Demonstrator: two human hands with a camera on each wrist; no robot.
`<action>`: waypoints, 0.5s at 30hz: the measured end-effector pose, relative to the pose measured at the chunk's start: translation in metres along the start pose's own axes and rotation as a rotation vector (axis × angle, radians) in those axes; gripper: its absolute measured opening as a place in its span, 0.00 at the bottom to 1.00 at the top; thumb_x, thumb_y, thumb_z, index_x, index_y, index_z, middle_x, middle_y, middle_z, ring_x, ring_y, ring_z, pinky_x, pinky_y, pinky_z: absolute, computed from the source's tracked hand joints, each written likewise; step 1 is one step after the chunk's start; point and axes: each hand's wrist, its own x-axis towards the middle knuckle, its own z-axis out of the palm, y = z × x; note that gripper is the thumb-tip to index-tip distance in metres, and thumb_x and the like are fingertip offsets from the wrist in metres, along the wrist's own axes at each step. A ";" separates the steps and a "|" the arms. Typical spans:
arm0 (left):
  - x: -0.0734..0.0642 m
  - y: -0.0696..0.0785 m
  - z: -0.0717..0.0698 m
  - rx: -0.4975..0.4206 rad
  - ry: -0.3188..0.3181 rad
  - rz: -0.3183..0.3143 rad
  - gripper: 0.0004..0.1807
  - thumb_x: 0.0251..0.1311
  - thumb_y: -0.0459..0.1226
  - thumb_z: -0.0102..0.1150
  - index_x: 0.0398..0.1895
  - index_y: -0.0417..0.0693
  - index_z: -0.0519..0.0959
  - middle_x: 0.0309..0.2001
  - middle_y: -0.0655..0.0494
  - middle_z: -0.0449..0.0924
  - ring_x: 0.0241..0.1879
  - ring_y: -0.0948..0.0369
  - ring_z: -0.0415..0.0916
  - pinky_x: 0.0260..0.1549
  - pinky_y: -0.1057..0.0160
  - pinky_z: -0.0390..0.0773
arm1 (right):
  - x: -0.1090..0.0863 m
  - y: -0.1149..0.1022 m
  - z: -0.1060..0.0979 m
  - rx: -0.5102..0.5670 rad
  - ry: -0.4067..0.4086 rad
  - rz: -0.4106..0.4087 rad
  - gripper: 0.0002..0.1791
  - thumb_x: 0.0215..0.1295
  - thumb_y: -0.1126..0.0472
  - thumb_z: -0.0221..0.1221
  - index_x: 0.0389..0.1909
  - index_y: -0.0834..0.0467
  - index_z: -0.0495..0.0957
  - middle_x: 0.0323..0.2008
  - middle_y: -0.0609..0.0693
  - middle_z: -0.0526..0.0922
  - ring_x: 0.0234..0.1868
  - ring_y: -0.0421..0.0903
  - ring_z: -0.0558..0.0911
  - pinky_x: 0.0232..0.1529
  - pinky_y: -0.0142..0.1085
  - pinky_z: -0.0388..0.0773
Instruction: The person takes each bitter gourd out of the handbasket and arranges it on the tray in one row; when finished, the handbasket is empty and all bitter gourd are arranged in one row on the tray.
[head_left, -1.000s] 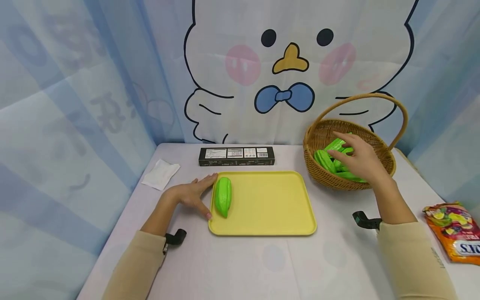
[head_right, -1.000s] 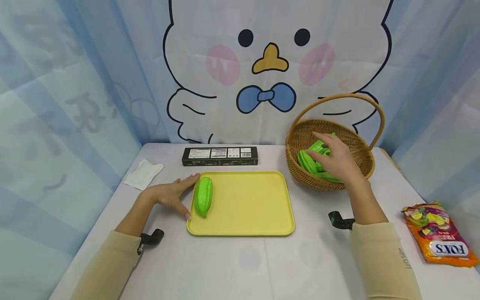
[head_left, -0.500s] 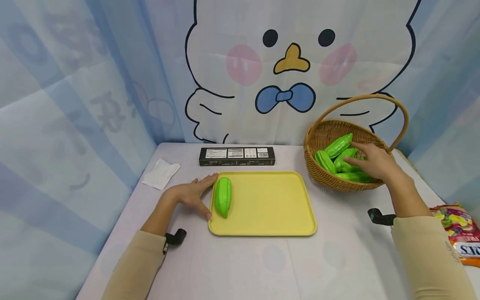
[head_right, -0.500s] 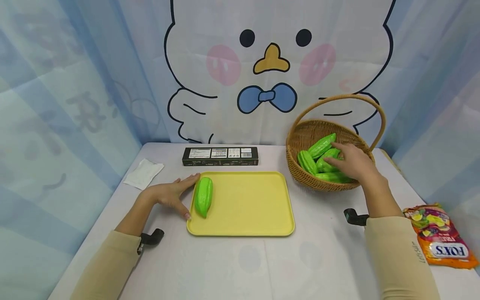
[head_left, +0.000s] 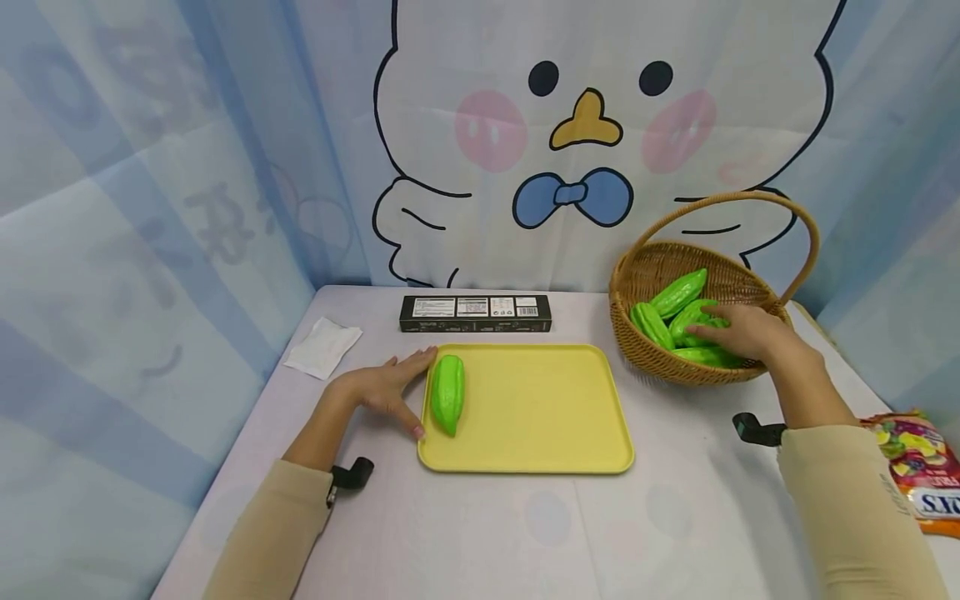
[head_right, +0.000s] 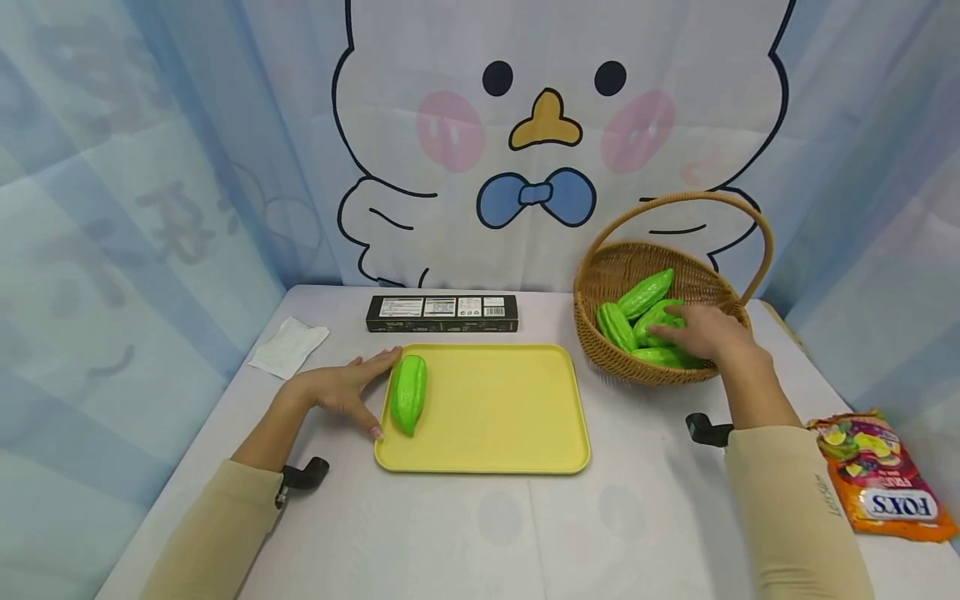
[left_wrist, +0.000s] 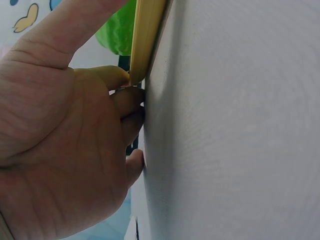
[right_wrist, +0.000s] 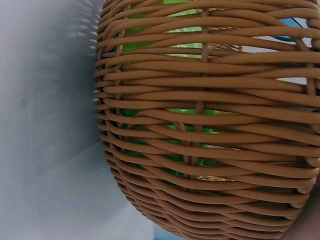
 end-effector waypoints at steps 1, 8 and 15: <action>0.000 0.000 0.000 0.001 0.000 0.002 0.83 0.33 0.62 0.85 0.87 0.54 0.37 0.87 0.57 0.34 0.86 0.54 0.30 0.83 0.42 0.34 | 0.000 0.000 0.001 0.001 -0.006 0.000 0.52 0.75 0.27 0.45 0.80 0.66 0.53 0.73 0.82 0.55 0.71 0.84 0.55 0.67 0.80 0.56; 0.001 0.001 0.000 -0.001 -0.001 0.003 0.83 0.33 0.62 0.85 0.87 0.54 0.37 0.87 0.57 0.34 0.86 0.54 0.30 0.83 0.43 0.33 | 0.003 0.002 0.004 0.006 -0.006 -0.012 0.51 0.76 0.30 0.46 0.76 0.71 0.59 0.72 0.82 0.57 0.71 0.83 0.57 0.68 0.78 0.58; 0.000 0.001 -0.001 0.000 -0.001 0.002 0.83 0.33 0.61 0.85 0.87 0.54 0.37 0.87 0.57 0.34 0.86 0.54 0.30 0.83 0.43 0.33 | 0.004 0.002 0.004 0.016 0.016 -0.031 0.50 0.76 0.32 0.49 0.75 0.74 0.61 0.71 0.82 0.59 0.71 0.83 0.58 0.69 0.77 0.59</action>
